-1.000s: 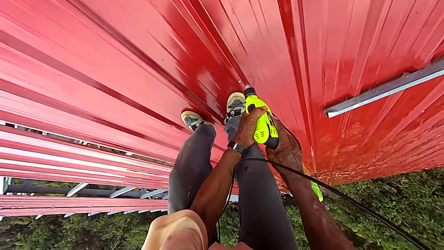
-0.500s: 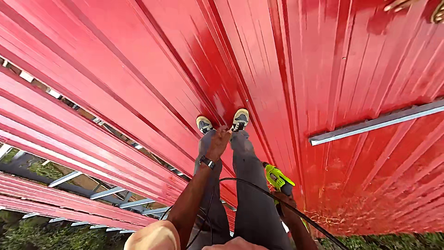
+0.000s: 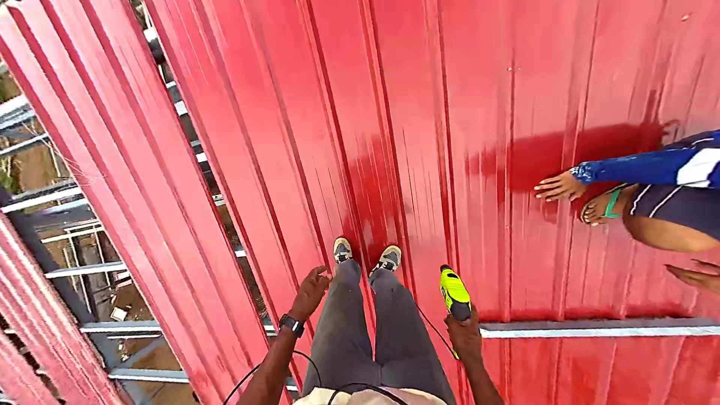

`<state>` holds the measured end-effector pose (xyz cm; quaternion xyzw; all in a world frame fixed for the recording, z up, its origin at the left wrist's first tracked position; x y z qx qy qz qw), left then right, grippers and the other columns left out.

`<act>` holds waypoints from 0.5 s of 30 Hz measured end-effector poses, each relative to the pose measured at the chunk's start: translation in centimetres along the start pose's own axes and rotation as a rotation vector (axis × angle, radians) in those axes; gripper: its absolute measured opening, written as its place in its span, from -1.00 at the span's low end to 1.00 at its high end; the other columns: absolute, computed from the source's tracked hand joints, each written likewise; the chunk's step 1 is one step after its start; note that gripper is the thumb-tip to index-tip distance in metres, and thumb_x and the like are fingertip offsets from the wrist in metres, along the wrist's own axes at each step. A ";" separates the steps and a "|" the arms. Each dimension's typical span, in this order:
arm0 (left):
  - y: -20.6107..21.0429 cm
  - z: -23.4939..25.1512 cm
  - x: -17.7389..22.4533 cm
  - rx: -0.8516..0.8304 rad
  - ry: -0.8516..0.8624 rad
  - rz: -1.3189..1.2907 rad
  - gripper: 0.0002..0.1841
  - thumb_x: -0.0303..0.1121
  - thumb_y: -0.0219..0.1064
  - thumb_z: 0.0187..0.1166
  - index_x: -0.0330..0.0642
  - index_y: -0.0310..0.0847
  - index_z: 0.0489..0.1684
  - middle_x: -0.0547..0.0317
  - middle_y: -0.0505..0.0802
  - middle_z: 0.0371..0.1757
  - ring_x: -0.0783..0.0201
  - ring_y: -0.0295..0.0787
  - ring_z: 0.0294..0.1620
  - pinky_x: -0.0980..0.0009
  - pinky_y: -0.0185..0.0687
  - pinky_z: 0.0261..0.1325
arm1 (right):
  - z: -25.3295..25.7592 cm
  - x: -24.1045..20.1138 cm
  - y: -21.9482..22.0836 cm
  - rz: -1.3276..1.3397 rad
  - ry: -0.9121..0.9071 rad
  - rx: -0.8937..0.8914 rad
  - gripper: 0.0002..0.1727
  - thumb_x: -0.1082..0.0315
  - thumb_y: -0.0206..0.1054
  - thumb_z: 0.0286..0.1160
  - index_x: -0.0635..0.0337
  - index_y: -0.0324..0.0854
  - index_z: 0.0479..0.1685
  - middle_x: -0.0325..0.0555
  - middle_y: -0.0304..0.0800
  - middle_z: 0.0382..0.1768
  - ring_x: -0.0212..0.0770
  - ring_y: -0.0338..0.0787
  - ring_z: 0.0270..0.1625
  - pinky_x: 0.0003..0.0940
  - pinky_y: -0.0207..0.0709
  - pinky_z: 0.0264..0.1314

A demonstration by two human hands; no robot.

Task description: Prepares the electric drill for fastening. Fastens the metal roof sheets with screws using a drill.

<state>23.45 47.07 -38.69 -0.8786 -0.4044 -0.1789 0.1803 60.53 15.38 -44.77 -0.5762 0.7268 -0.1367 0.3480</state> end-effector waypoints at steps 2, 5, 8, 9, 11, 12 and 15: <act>0.5 -2.3 2.0 -0.013 0.059 -0.039 -0.46 -0.14 0.23 0.74 -0.21 0.41 0.62 -0.08 0.85 0.12 0.09 0.87 0.03 0.07 0.82 0.12 | 1.3 -4.7 -1.0 0.048 -0.090 0.000 0.01 0.43 0.50 0.27 0.14 0.06 0.84 0.38 0.70 0.30 0.30 0.82 0.11 0.38 0.67 0.16; 1.5 -6.4 7.0 -0.029 0.201 -0.130 -0.48 -0.17 0.25 0.72 -0.21 0.44 0.60 0.00 0.85 0.18 0.15 0.85 0.09 0.15 0.80 0.17 | 1.1 -10.2 -0.6 0.382 -0.058 -0.109 -0.12 0.46 0.43 0.41 0.09 0.06 0.78 0.18 0.76 -0.09 -0.02 0.75 -0.46 -0.01 0.70 -0.45; 2.5 -11.9 14.9 -0.184 0.362 -0.431 -0.53 -0.20 0.23 0.76 -0.33 0.51 0.51 -0.19 0.82 0.25 -0.06 0.81 0.23 0.00 0.75 0.33 | -0.7 -14.3 1.3 0.747 0.031 -0.227 -0.23 0.50 0.37 0.38 0.02 0.15 0.64 0.09 0.75 -0.15 -0.08 0.71 -0.57 -0.10 0.69 -0.59; 2.9 -14.4 17.9 -0.305 0.457 -0.563 -0.49 -0.16 0.19 0.78 -0.42 0.50 0.48 -0.30 0.80 0.25 -0.14 0.79 0.25 -0.06 0.70 0.37 | -1.7 -15.1 2.0 0.816 0.033 -0.247 -0.28 0.51 0.35 0.37 0.04 0.18 0.58 0.08 0.75 -0.17 -0.09 0.72 -0.58 -0.10 0.69 -0.60; 3.2 -20.1 24.0 -0.600 0.678 -0.765 -0.31 0.07 0.17 0.74 -0.51 0.48 0.46 -0.43 0.75 0.28 -0.23 0.75 0.30 -0.10 0.62 0.45 | -5.0 -17.5 2.5 0.896 -0.022 -0.238 -0.41 0.54 0.27 0.38 0.18 0.24 0.47 0.10 0.73 -0.23 -0.13 0.71 -0.58 -0.17 0.68 -0.62; 3.0 -23.2 27.0 -0.736 0.784 -0.810 -0.19 0.21 0.18 0.67 -0.52 0.48 0.46 -0.44 0.75 0.29 -0.22 0.74 0.30 -0.08 0.62 0.44 | -7.9 -19.7 1.8 0.881 -0.014 -0.193 -0.50 0.60 0.22 0.43 0.31 0.28 0.40 0.16 0.72 -0.27 -0.11 0.72 -0.57 -0.20 0.68 -0.61; 0.9 -32.9 34.0 -1.081 0.941 -0.847 0.01 0.39 0.18 0.43 -0.48 0.39 0.56 -0.29 0.72 0.39 -0.05 0.73 0.33 0.09 0.64 0.37 | -18.0 -26.8 -0.6 0.483 0.414 -0.299 -0.52 0.60 -0.02 0.77 0.14 0.15 0.61 0.00 0.64 0.13 -0.01 0.79 -0.02 -0.19 0.71 0.17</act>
Point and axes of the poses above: each hand's wrist, its own z-axis towards the middle knuckle, its own y-axis out of the palm, x = y × z, the point moved 8 cm from there along z, towards the middle knuckle
